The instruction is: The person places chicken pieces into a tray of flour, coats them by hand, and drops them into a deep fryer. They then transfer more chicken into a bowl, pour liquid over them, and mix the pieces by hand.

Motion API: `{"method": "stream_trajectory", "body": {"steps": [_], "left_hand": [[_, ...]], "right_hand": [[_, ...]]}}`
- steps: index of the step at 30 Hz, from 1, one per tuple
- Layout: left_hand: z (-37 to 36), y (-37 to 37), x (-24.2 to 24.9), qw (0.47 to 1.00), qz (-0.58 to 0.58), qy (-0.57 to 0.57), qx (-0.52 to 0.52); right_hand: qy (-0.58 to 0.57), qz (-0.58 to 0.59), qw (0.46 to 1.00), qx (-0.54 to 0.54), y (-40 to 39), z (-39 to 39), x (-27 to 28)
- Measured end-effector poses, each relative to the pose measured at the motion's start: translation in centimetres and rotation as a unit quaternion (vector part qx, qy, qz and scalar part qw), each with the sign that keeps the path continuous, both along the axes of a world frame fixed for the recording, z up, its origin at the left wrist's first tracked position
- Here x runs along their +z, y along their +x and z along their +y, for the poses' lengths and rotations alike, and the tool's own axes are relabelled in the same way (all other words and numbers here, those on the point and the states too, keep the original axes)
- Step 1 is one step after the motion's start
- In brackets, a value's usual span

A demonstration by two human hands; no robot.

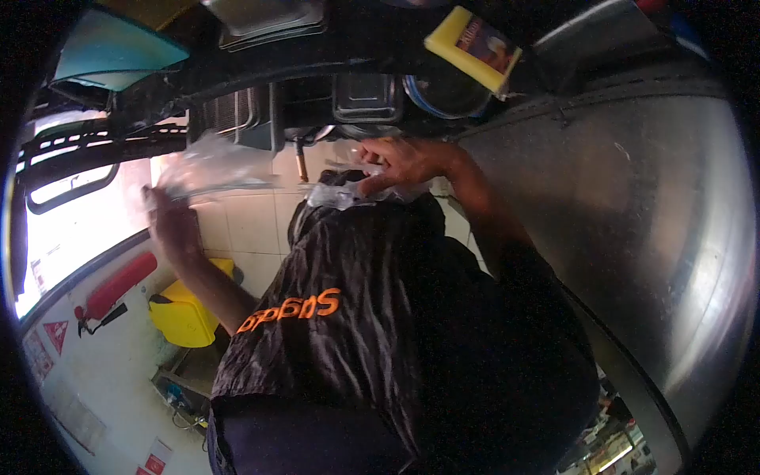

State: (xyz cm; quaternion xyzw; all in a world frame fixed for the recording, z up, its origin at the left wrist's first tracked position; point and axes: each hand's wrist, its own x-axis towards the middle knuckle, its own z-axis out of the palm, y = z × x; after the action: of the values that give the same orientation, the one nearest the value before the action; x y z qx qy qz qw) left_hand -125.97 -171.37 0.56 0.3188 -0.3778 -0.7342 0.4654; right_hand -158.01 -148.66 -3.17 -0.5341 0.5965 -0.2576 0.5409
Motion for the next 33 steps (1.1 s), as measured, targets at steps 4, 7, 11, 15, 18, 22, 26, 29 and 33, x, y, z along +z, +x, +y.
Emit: {"method": "stream_trajectory", "body": {"steps": [4, 7, 11, 15, 18, 22, 26, 29, 33], "left_hand": [[-3.0, 5.1, 0.1, 0.932, 0.248, -0.092, -0.248], [-1.8, 5.4, 2.5, 0.861, -0.424, -0.170, 0.222], [0.2, 3.0, 3.8, 0.918, -0.251, -0.120, 0.284], [-0.6, 4.6, 0.8, 0.925, -0.254, -0.163, 0.231], [1.8, 0.9, 1.9, 0.937, -0.208, -0.042, 0.277], [1.8, 1.8, 0.7, 0.917, -0.282, -0.112, 0.260], [1.8, 0.4, 1.7, 0.934, -0.258, -0.086, 0.229], [1.9, 0.0, 1.9, 0.955, -0.204, -0.051, 0.208], [1.7, 0.0, 1.6, 0.973, -0.156, -0.047, 0.161]], "right_hand": [[-0.006, -0.051, 0.990, 0.128, 0.3, 0.2, 3.8], [0.095, -0.037, 0.978, 0.183, 1.2, 0.3, 5.0], [-0.069, 0.193, 0.973, 0.104, 3.4, 0.9, 1.6], [-0.143, 0.287, 0.946, -0.044, 5.6, 0.0, -2.1], [-0.141, 0.258, 0.950, -0.108, 5.6, 0.3, -3.4], [-0.005, -0.017, 1.000, 0.021, 1.1, -0.7, -4.3], [-0.012, 0.037, 0.979, -0.199, -6.7, -0.4, -13.8], [-0.122, 0.461, 0.800, -0.364, -9.2, -0.1, -19.4], [-0.060, 0.461, 0.838, -0.286, -10.7, 0.6, -23.2]]}}
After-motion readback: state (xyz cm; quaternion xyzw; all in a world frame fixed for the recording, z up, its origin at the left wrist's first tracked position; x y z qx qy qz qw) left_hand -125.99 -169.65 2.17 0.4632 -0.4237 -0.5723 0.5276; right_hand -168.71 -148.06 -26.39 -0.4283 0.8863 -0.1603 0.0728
